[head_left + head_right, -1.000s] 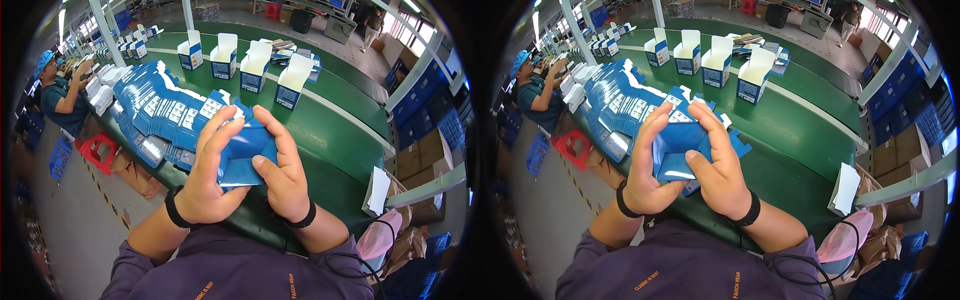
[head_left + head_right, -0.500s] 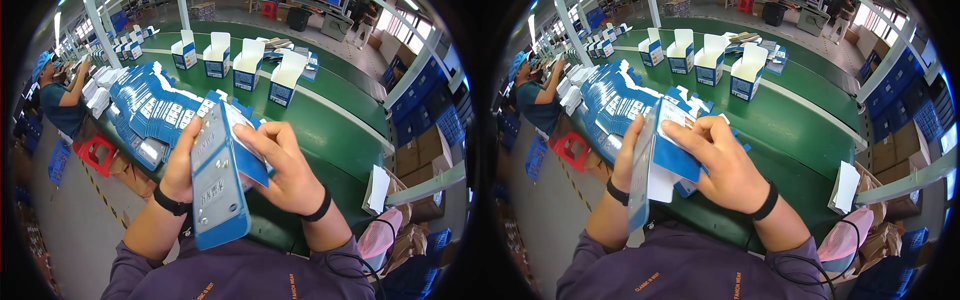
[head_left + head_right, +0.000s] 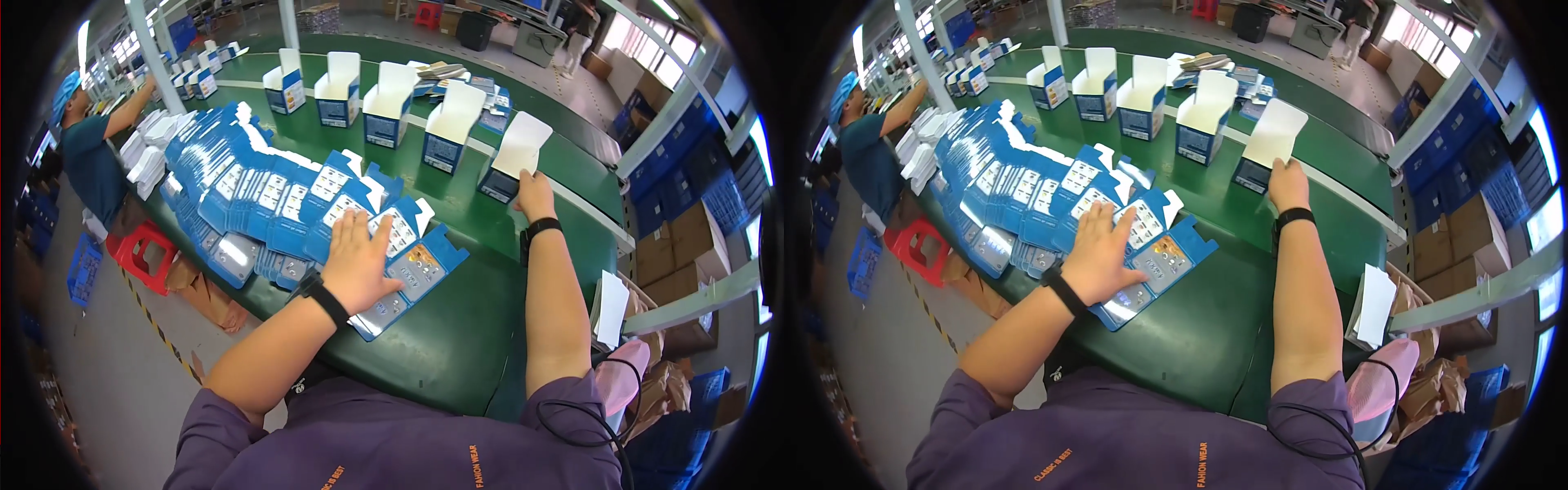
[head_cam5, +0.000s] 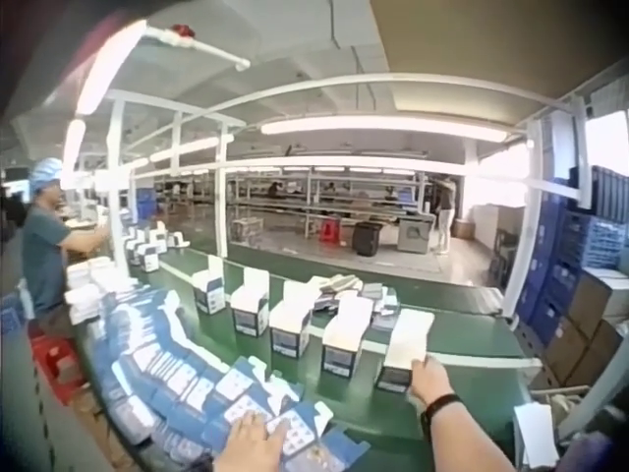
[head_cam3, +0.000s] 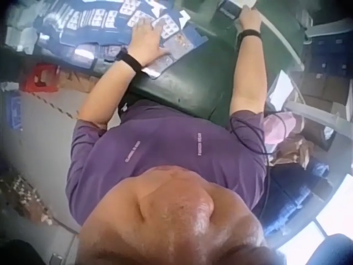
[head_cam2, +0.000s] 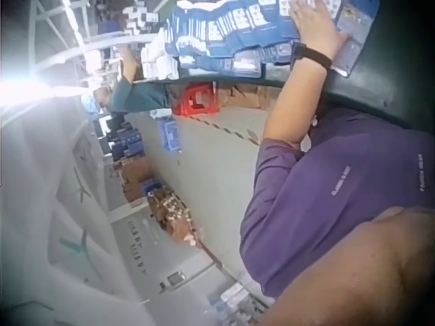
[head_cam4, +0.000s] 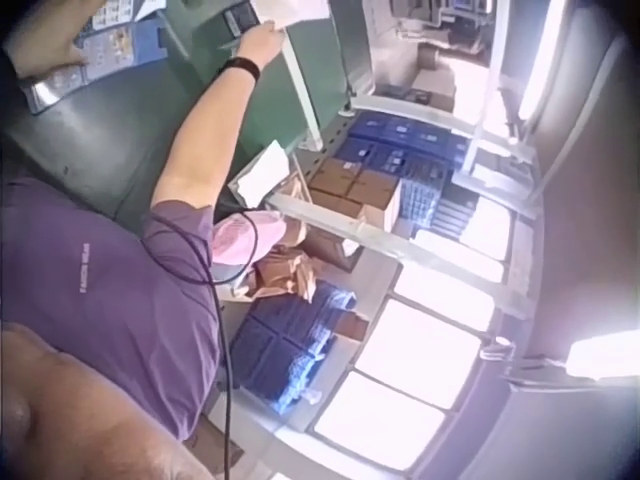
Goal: The person folds a blue cardboard box by hand, inserts a white paper instruction sheet, and places the completed box onto the conveyor belt. This process is repeated for multiple boxes and instruction sheets throughout the video.
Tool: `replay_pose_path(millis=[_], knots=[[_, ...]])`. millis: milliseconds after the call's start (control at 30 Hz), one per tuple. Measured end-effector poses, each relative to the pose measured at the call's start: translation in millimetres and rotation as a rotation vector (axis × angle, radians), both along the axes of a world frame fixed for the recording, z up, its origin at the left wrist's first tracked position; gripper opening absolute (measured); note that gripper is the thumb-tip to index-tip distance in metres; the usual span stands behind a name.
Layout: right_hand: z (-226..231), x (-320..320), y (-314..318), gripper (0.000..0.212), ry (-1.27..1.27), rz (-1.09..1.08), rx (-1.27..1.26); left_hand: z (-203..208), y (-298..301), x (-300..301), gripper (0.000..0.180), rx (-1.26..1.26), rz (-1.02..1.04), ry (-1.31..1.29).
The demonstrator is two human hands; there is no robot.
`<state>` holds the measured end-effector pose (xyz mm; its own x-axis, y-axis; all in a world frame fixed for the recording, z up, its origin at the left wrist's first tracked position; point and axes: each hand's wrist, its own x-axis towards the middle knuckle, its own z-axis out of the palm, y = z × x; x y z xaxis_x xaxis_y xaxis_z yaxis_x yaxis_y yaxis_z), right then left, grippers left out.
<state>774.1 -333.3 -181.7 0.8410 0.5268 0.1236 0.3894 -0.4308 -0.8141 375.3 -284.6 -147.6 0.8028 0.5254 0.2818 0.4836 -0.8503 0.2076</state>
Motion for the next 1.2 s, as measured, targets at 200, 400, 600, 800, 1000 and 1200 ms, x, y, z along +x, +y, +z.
replay_pose_path(millis=[200, 400, 600, 800, 1000, 1200], knots=[[14.2, -57.9, -44.4, 0.045, -0.253, 0.069, 0.120, 1.3, 1.3, 14.3, 0.070, 0.076, 0.107, -0.053], [21.9, -173.9, -45.2, 0.041, -0.062, 0.592, 0.142, 29.7, -18.7, -8.8, 0.054, -0.212, 0.071, -0.538], [70.0, -224.9, -51.4, 0.033, -0.246, 0.303, 0.472, 58.1, -52.6, -16.8, 0.056, -0.309, 0.040, -0.774], [117.7, -295.3, -105.7, 0.048, -0.546, 0.544, 0.805, 67.6, -86.2, -26.1, 0.076, 0.046, 0.050, -0.907], [142.3, -321.6, -120.7, 0.054, -0.547, 0.635, 0.869, 70.3, -66.8, -48.5, 0.095, -0.580, -0.560, -0.605], [109.1, -311.9, -103.4, 0.104, 0.007, 0.713, 0.897, 91.7, -74.8, -66.1, 0.089, -0.947, -0.440, -0.909]])
